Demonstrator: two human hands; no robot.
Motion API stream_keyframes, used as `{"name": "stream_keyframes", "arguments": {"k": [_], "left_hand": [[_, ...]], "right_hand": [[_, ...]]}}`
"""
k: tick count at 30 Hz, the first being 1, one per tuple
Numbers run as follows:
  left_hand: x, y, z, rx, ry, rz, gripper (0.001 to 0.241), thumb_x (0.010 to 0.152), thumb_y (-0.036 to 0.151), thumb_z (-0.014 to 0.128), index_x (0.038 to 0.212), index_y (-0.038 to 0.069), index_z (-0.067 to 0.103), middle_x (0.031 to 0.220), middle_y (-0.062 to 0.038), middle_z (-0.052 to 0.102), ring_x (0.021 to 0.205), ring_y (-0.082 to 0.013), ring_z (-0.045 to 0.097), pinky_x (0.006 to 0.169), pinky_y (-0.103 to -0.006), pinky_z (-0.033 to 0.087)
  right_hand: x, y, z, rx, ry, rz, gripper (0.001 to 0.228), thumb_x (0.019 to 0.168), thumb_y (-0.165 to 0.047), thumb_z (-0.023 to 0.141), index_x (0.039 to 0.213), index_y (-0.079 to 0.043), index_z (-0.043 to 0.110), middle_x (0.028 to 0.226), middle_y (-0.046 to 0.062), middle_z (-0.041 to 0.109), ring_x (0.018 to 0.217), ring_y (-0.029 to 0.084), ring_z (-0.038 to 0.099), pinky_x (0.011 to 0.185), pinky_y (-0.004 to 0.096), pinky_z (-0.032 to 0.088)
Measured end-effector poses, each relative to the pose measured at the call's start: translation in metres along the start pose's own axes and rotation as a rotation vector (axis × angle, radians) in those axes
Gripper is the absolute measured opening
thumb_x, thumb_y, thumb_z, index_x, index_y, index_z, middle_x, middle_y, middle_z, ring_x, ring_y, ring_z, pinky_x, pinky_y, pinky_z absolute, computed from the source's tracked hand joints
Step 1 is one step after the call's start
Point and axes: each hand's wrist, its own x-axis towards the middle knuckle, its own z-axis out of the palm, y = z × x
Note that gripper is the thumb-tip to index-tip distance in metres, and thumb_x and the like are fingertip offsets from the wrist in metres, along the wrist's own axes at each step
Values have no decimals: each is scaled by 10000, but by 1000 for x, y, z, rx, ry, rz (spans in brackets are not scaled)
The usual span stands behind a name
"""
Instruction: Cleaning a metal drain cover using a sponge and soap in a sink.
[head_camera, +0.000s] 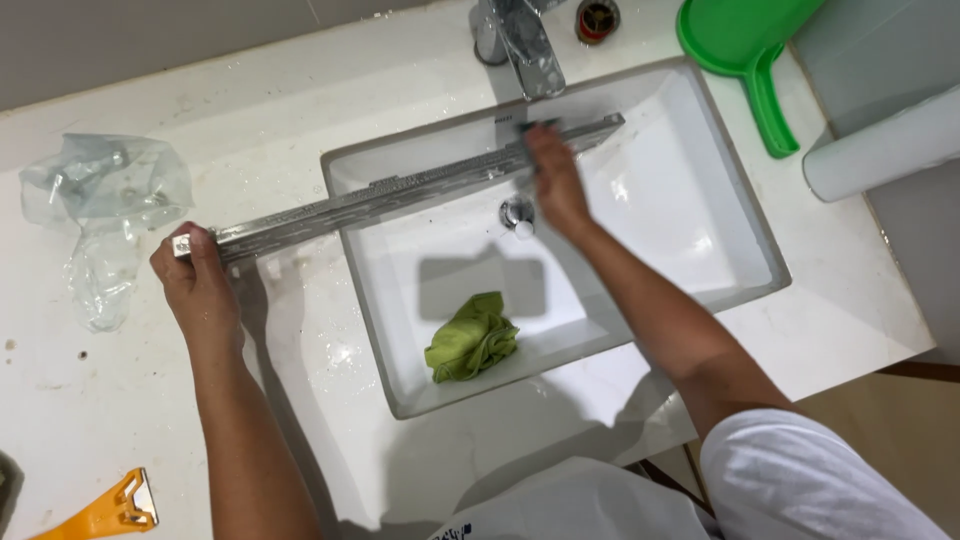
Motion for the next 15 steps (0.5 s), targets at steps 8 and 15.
{"name": "stream_keyframes", "arguments": {"k": [8, 15], "left_hand": [[5, -36, 14, -807, 203, -223, 143, 989, 32, 484, 1121, 45, 432, 1067, -125, 508, 880, -211, 577, 718, -374, 587], [26, -19, 30, -1304, 232, -28, 387, 866, -91, 410, 1228, 26, 477, 1366, -243, 558, 1191, -351, 617, 1062, -487, 596]], "right_hand": [[8, 62, -67, 327, 181, 735, 398, 1070, -154, 502, 1454, -74, 568, 1222, 202, 702, 1087, 337, 669, 958, 354, 488], [-21, 100, -12, 259, 56, 530, 331, 1056, -132, 541, 1358, -32, 633, 1219, 194, 686, 1127, 290, 636, 992, 356, 467]]}}
